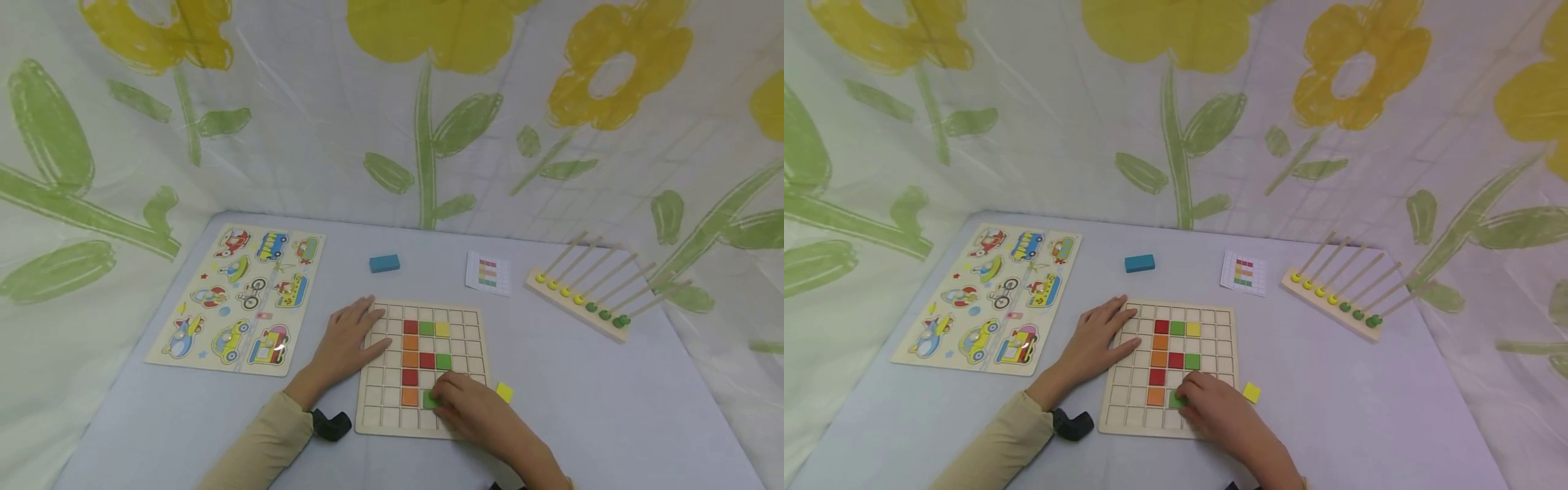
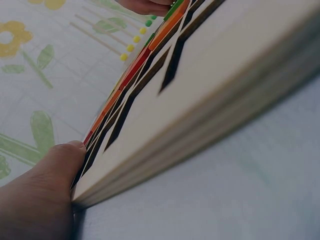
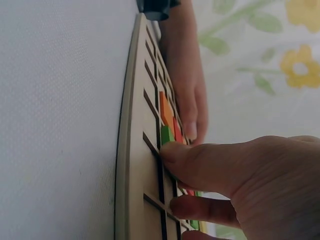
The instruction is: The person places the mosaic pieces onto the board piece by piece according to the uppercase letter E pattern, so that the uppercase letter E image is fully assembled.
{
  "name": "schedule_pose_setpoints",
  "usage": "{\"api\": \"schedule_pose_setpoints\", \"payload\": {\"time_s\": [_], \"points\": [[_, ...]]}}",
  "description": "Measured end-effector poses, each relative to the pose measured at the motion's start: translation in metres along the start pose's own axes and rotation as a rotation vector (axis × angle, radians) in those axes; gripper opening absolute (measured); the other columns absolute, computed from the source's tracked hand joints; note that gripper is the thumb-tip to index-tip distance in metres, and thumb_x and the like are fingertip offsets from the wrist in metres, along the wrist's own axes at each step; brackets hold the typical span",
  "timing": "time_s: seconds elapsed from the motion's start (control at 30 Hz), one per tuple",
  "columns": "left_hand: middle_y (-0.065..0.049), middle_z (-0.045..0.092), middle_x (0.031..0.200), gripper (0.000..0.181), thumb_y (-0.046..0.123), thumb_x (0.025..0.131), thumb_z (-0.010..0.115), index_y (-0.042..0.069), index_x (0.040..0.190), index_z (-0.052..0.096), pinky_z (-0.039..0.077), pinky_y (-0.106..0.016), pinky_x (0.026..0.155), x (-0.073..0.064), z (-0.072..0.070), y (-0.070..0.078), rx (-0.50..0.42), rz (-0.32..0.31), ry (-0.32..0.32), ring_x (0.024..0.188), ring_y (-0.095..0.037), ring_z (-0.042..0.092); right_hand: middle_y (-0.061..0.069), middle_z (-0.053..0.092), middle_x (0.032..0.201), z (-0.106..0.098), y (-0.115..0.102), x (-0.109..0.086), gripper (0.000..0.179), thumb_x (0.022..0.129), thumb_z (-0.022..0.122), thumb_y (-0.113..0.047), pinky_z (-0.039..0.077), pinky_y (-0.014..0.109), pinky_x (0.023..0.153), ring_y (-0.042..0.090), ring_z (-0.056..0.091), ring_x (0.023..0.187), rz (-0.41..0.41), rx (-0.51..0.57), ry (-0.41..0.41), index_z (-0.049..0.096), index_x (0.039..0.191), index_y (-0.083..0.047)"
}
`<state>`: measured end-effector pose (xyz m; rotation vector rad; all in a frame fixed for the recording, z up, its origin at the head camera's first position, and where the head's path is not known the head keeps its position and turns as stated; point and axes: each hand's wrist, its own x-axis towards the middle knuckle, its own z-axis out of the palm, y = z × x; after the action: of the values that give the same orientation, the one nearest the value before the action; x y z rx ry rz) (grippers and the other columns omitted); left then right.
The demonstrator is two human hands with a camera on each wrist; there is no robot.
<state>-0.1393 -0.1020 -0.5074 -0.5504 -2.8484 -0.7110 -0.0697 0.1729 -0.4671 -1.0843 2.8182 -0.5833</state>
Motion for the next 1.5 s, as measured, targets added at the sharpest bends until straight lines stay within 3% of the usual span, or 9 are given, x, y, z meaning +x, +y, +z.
{"api": "schedule_pose_setpoints", "payload": {"time_s": [0.53, 0.87, 0.97, 1.13, 1.37, 1.5], "points": [[-0.008, 0.036, 0.152, 0.06, 0.054, 0.09, 0.055, 0.018, 0.139, 0.05, 0.026, -0.05, 0.11, 0.0, -0.002, 0.001, -0.008, -0.008, -0.004, 0.142, -0.025, 0.029, -0.014, 0.058, 0.106, 0.003, -0.004, 0.003, 0.021, 0.087, 0.072, -0.026, 0.052, 0.022, 0.082, 0.004, 0.055, 0.09, -0.006, -0.003, 0.017, 0.062, 0.106, -0.023], [-0.008, 0.036, 0.153, 0.061, 0.055, 0.09, 0.055, 0.019, 0.139, 0.05, 0.025, -0.05, 0.111, 0.0, -0.002, 0.001, 0.003, -0.005, -0.007, 0.142, -0.025, 0.029, -0.014, 0.058, 0.106, 0.005, -0.005, 0.006, 0.02, 0.086, 0.072, -0.03, 0.051, 0.022, 0.082, 0.003, 0.056, 0.093, -0.061, -0.036, 0.061, 0.064, 0.104, -0.023], [-0.008, 0.036, 0.152, 0.061, 0.054, 0.09, 0.055, 0.018, 0.139, 0.05, 0.026, -0.05, 0.11, 0.0, -0.002, 0.001, 0.003, -0.001, -0.002, 0.142, -0.025, 0.029, -0.016, 0.056, 0.109, 0.002, -0.004, 0.004, 0.02, 0.088, 0.07, -0.032, 0.051, 0.022, 0.083, 0.001, 0.055, 0.094, -0.028, -0.003, 0.04, 0.063, 0.105, -0.024], [-0.008, 0.037, 0.152, 0.061, 0.054, 0.09, 0.055, 0.018, 0.139, 0.05, 0.026, -0.05, 0.11, 0.0, 0.0, 0.0, 0.003, 0.005, 0.005, 0.142, -0.025, 0.03, -0.016, 0.057, 0.109, -0.013, 0.01, -0.006, 0.021, 0.087, 0.071, -0.029, 0.052, 0.022, 0.082, 0.0, 0.056, 0.096, 0.045, -0.022, 0.072, 0.063, 0.106, -0.023], [-0.008, 0.036, 0.152, 0.061, 0.055, 0.09, 0.055, 0.018, 0.139, 0.051, 0.027, -0.05, 0.11, 0.001, 0.0, 0.0, 0.011, 0.006, 0.005, 0.142, -0.025, 0.03, -0.012, 0.059, 0.11, -0.039, 0.039, -0.032, 0.027, 0.083, 0.075, -0.021, 0.052, 0.03, 0.083, 0.006, 0.059, 0.098, 0.365, -0.026, 0.0, 0.063, 0.108, -0.02], [-0.008, 0.036, 0.152, 0.061, 0.054, 0.09, 0.055, 0.018, 0.138, 0.051, 0.027, -0.05, 0.11, 0.001, 0.0, 0.0, 0.008, 0.004, 0.01, 0.142, -0.025, 0.03, -0.009, 0.059, 0.106, -0.045, 0.05, -0.046, 0.029, 0.081, 0.076, -0.018, 0.052, 0.029, 0.079, 0.008, 0.059, 0.093, 0.421, -0.009, -0.027, 0.064, 0.108, -0.017]]}}
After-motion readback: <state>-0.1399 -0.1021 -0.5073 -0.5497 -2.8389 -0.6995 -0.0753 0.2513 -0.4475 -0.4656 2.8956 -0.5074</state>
